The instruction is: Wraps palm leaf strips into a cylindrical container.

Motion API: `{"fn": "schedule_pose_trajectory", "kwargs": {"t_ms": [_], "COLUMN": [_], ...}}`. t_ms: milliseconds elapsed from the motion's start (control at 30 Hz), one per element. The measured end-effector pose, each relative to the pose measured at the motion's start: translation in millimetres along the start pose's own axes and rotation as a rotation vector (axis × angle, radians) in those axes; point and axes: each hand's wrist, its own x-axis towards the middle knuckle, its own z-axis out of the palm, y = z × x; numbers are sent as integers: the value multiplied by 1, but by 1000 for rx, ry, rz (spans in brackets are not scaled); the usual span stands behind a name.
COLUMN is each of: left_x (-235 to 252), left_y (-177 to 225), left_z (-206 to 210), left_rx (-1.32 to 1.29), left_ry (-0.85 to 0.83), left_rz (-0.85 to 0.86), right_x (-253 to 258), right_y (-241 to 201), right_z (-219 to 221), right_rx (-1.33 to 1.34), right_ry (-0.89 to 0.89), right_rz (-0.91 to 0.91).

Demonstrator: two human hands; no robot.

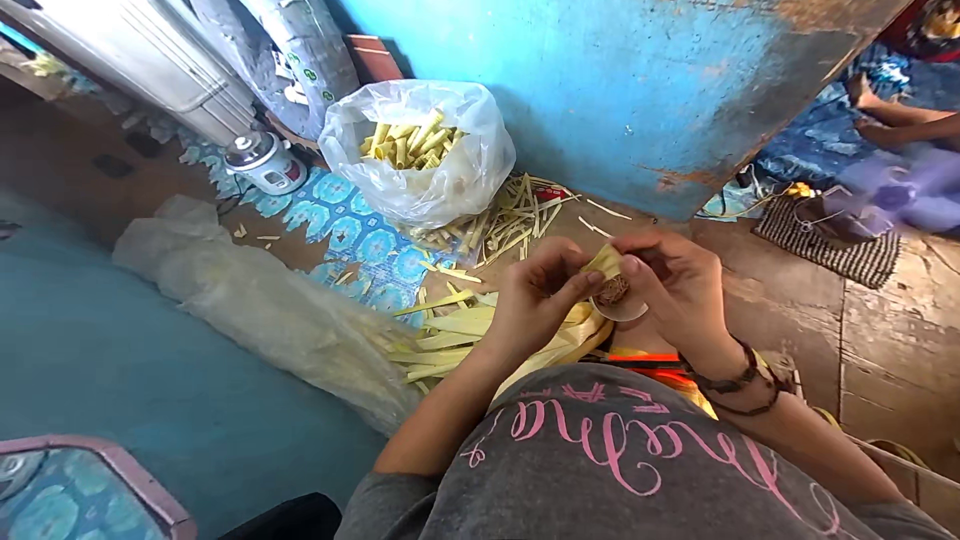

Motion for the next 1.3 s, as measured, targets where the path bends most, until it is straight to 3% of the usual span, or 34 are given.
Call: {"fn": "schedule_pose_trajectory", "kwargs": {"t_ms": [133,200,333,433,533,633,733,833,900,967,1033,1100,1200,1233,1300], "left_x": [3,5,9,14,17,14,13,13,10,6,3,4,11,13,13], "left_y": [-6,-8,-21,-43,-59,-65,-60,-49,-40,-31,-22,-22,-28,-31,-31], "left_z": [2,5,18,24,21,17,11,4,4,4,0,-4,-7,-7,-6], "left_rx": [63,80,236,497,626,533,253,19,-24,-103,-184,-148,-43,0,50], "left_ry": [15,40,142,120,47,-32,39,94,91,60,-35,-75,-20,41,161], "left_rz": [-10,8,203,385,425,322,15,-239,-273,-274,-275,-242,-122,-82,-29], "right_x": [-5,-9,-8,-5,-3,-4,-7,-14,-14,-12,-8,-4,8,9,6], "right_y": [9,14,17,20,26,38,43,50,59,62,63,55,39,37,35], "right_z": [1,2,5,7,7,8,11,13,5,-2,-4,-4,2,5,9], "right_rx": [-139,-76,236,239,274,258,46,-359,-540,-594,-492,-365,-310,-337,-464], "right_ry": [54,79,127,186,198,237,195,115,0,-95,-100,-66,35,69,119], "right_rz": [-40,-2,311,566,641,516,319,-202,-530,-679,-601,-387,-94,-124,-374]}}
